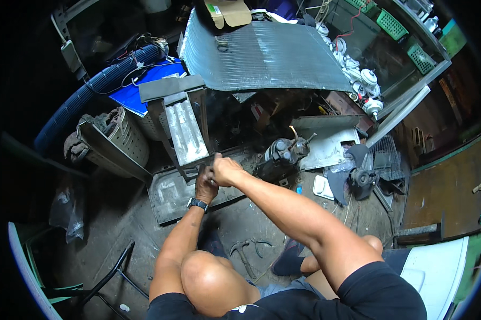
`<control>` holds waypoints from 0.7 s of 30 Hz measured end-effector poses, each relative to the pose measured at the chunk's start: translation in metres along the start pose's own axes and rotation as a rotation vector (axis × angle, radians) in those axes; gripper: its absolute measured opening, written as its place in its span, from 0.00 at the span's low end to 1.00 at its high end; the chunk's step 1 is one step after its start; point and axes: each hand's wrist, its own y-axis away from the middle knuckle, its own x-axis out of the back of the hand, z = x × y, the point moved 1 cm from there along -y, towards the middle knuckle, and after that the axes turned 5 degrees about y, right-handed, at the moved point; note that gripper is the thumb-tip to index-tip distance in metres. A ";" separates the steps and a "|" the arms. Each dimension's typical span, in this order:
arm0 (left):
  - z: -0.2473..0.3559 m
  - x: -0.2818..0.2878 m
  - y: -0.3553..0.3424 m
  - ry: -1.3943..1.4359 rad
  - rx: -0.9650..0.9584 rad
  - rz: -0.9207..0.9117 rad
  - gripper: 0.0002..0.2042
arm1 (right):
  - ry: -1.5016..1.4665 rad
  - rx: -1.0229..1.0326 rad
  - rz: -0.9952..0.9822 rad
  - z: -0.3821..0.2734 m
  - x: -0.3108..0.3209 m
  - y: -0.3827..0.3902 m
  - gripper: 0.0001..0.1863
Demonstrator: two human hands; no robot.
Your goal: The person dismantles a metallic appliance component by using a wrench and a screwdriver to remove screws and fasteners, eventually lifting a metal plate away from the base.
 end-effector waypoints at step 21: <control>-0.010 0.010 0.005 0.093 0.147 -0.155 0.23 | -0.147 -0.020 -0.248 0.003 -0.015 -0.021 0.17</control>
